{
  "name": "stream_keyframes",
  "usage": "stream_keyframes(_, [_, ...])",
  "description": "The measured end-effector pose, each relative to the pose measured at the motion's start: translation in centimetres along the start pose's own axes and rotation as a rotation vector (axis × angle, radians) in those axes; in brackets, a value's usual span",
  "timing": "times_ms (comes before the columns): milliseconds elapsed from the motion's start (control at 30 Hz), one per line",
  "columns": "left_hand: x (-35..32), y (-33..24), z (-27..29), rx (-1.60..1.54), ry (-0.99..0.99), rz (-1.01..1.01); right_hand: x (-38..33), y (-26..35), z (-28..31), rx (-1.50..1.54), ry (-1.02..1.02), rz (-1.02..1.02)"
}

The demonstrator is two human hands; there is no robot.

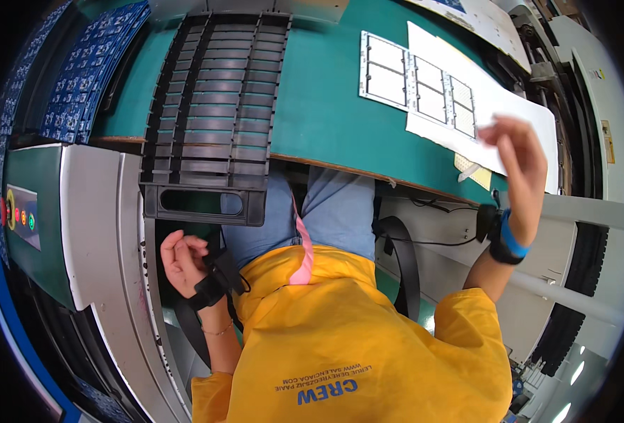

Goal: Inspecting and processing printed circuit boards using an automated testing machine.

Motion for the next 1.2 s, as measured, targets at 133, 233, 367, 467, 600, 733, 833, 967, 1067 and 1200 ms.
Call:
stream_keyframes(133, [-1.0, -1.6, -2.5, 0.240, 0.105, -0.134, -4.9, 7.7, -9.8, 0.112, 0.854, 0.608])
stream_keyframes(233, [-1.8, -2.3, -2.9, 0.154, 0.090, -0.155, -8.8, 8.4, -16.8, 0.204, 1.164, 0.673])
stream_keyframes(367, [-2.7, -4.2, -3.6, -0.068, 0.196, -0.340, -10.0, 7.1, -25.2, 0.326, 1.026, 0.365])
stream_keyframes(467, [-3.3, -5.9, -3.9, -0.102, 0.181, -0.421, -10.0, 7.4, -28.8, 0.483, 1.014, 0.106])
stream_keyframes(600, [-3.2, -7.2, -3.9, -0.095, 0.084, -0.427, -10.9, 8.3, -30.7, 0.745, 1.180, -0.087])
stream_keyframes(733, [-1.7, -7.3, -2.9, -0.071, -0.060, -0.464, -11.1, 8.7, -30.4, 0.692, 0.993, -0.026])
stream_keyframes(833, [-2.3, -8.8, -2.1, 0.079, -0.173, -0.760, -11.7, 8.7, -30.4, 0.621, 1.057, -0.124])
stream_keyframes(967, [-2.8, -10.5, -2.3, 0.348, -0.244, -0.974, -11.4, 9.1, -30.6, 0.610, 0.929, 0.099])
stream_keyframes(1067, [-3.5, -12.1, -3.0, 0.338, -0.267, -1.020, -11.4, 9.8, -30.5, 0.559, 0.942, 0.150])
stream_keyframes(1200, [-0.6, -9.2, -3.8, -0.685, 0.146, -0.388, -12.1, 9.7, -30.9, 0.626, 1.066, 0.046])
Point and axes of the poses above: each hand's wrist, its own x-axis towards the middle knuckle, its own z-axis out of the back of the hand, y = z × x, the point moved 7 cm from there along x, towards the middle knuckle, and after that the axes turned 1 degree about -z, right-handed, at the moved point
